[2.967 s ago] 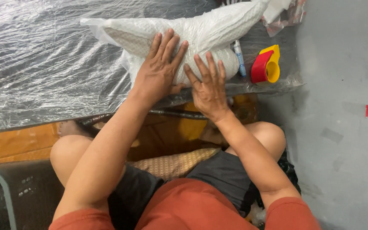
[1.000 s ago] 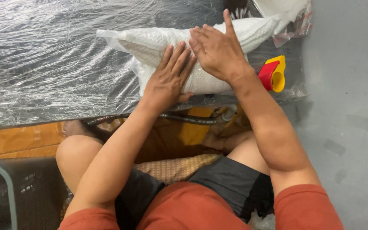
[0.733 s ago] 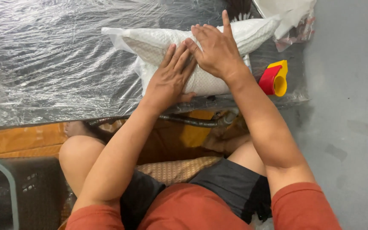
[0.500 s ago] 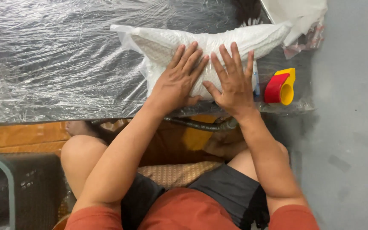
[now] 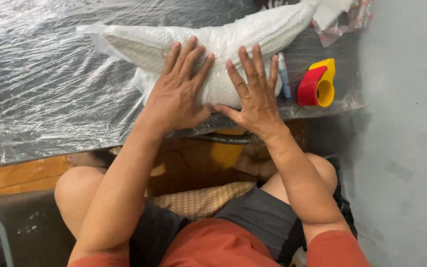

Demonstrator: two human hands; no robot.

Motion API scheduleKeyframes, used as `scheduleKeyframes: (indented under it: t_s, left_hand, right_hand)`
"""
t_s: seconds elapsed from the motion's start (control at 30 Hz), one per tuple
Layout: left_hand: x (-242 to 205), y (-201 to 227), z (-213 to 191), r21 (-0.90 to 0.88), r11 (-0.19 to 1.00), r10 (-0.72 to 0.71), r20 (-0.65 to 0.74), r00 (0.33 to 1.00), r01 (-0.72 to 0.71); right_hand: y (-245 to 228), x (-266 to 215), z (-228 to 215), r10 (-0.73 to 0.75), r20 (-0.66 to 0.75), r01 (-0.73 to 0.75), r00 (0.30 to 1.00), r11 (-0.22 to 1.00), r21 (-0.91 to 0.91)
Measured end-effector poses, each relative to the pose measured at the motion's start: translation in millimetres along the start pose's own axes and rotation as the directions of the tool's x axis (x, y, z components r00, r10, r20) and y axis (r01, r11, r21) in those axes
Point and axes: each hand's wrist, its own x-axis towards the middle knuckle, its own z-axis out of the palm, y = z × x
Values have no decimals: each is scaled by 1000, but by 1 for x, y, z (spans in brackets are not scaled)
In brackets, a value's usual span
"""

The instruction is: Compressing a cushion by vacuuming air out of its plastic bag and sealing it with tape.

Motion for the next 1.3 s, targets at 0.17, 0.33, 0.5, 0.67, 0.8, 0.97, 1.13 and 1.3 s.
scheduleKeyframes:
  t_s: [0.17,0.33,0.5,0.67,0.8,0.97,1.13,1.3]
  left_hand:
    - [0,10,-7,-36,999,-11,-28,1000,10]
    - [-3,14,-11,94,995,23,8,1000,-24]
    - [-2,20,-3,121,993,-5,-27,1000,8]
    - [-3,22,-4,199,980,-28,-15,999,31]
    - [7,22,-25,110,994,-27,-21,999,29]
    - [36,-3,-33,207,977,-31,-49,998,41]
    - [52,-27,-13,447,878,-215,46,976,172]
    - [38,1,-43,632,756,-406,246,880,172]
  right_hand:
    - [-5,-8,7,41,-30,-41,999,999,17]
    - [-13,-12,5,80,32,-80,996,997,-16]
    - [-16,-10,0,124,86,-115,989,987,-110]
    - [-26,-21,-4,215,19,-213,976,974,-81]
    - [-49,-26,-44,118,-295,-28,948,956,292]
    - [-65,-36,-12,256,153,-294,955,720,628]
    - [-60,-24,13,399,539,-658,742,281,699]
    - [-54,-29,7,525,348,-530,777,246,812]
